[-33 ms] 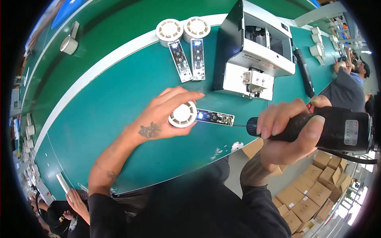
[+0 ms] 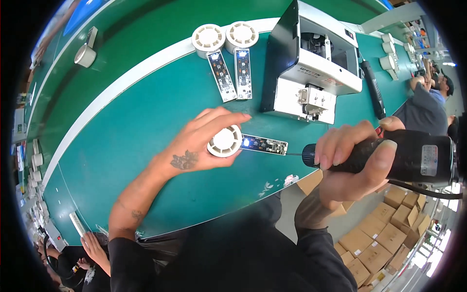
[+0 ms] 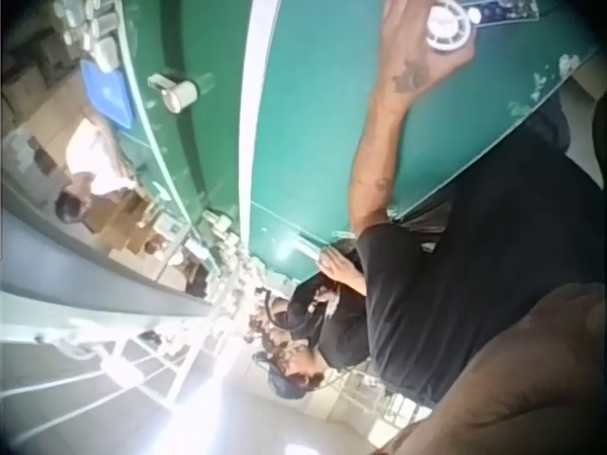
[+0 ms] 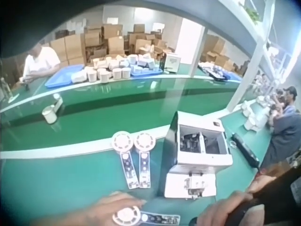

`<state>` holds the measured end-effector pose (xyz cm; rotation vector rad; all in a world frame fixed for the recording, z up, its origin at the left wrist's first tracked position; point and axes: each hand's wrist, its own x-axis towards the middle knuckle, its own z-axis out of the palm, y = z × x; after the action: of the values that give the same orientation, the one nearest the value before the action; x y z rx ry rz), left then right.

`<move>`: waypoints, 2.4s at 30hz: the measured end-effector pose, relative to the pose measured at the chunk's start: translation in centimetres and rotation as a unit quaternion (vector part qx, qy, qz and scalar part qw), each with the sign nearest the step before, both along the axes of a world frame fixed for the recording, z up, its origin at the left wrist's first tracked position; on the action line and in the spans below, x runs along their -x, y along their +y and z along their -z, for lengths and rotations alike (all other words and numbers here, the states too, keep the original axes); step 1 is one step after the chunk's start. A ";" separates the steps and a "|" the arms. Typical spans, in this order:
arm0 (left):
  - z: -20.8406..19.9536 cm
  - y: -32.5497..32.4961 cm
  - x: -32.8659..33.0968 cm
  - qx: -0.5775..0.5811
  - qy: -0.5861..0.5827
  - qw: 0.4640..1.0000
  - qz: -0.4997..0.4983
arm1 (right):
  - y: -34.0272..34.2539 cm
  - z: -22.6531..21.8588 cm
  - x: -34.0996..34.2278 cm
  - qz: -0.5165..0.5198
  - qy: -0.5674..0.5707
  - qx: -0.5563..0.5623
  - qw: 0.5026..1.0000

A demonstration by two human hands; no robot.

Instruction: Assembling electronic smoke detectors or sensors on a production line using an electric screwdriver.

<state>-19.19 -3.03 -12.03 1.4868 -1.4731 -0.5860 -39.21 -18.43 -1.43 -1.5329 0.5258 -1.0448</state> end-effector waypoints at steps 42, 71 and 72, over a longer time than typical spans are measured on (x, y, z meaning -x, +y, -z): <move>-1.8 -0.4 0.3 0.058 -0.242 0.968 0.033 | 0.2 1.5 3.8 -0.066 -0.279 0.036 0.957; -1.7 -0.6 1.5 0.061 -0.283 0.957 0.011 | -0.1 3.4 1.6 -0.072 -0.222 -0.063 0.970; -1.7 -0.5 1.4 0.058 -0.282 0.957 0.012 | -0.1 3.4 1.6 -0.082 -0.225 -0.064 0.969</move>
<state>-20.62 -3.56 -10.31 1.6206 -1.9211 -0.0747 -40.80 -18.58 -4.86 -1.1545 0.1422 -1.1597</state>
